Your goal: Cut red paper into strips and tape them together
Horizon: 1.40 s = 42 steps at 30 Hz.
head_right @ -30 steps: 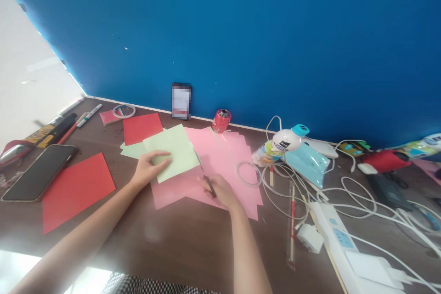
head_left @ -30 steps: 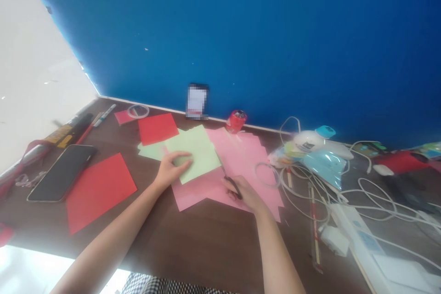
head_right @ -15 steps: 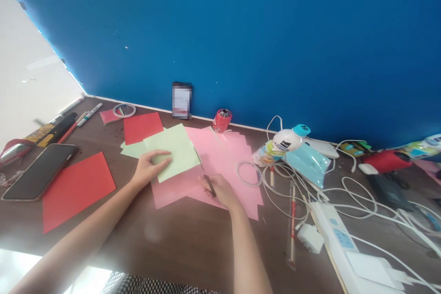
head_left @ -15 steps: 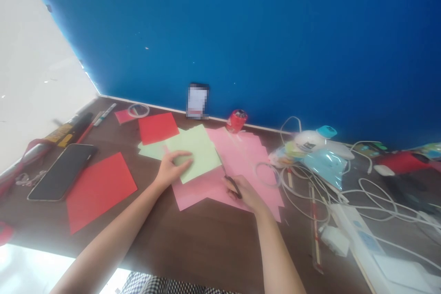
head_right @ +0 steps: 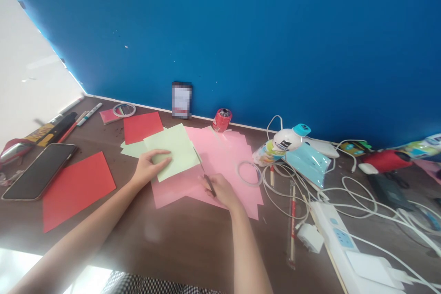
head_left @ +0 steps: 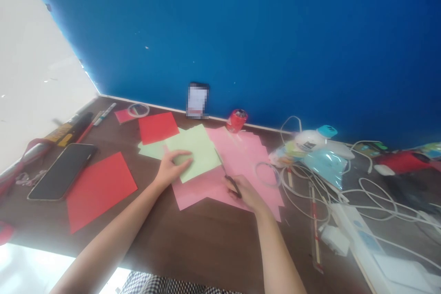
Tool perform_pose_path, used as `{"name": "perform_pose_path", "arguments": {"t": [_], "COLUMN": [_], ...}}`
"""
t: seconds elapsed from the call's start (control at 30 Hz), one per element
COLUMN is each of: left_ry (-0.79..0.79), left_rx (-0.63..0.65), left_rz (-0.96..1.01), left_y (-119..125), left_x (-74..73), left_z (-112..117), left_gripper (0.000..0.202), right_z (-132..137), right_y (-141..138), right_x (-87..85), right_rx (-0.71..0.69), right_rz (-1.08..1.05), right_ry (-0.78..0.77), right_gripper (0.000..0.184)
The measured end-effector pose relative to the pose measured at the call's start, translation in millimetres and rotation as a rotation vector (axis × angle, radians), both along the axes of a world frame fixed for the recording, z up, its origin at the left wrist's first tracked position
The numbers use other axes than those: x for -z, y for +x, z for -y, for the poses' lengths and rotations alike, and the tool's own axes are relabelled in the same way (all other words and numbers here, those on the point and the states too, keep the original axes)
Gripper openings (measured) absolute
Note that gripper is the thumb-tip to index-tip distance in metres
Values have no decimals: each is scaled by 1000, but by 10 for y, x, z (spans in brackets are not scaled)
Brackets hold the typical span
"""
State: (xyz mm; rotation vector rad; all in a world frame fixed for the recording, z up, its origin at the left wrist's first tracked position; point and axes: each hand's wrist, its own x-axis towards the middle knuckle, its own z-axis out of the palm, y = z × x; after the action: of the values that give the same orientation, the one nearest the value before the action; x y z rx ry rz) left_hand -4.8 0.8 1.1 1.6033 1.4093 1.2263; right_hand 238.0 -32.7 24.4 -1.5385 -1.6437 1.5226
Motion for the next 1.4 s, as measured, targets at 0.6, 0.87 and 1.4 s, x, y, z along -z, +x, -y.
{"name": "perform_pose_path", "arguments": {"t": [0.6, 0.87, 1.4], "left_ry": [-6, -6, -21], "left_rx": [-1, -1, 0], "left_rz": [18, 11, 26], "left_y": [-4, -9, -11], "left_x": [19, 23, 19], "left_z": [-9, -15, -19], "left_gripper": [20, 20, 20], "right_z": [-10, -6, -6], "right_y": [12, 9, 13], "right_x": [3, -18, -24], "right_rx": [-7, 1, 1], "right_rz": [-44, -63, -77], "right_ry": [-55, -58, -66], "right_gripper": [45, 47, 43]}}
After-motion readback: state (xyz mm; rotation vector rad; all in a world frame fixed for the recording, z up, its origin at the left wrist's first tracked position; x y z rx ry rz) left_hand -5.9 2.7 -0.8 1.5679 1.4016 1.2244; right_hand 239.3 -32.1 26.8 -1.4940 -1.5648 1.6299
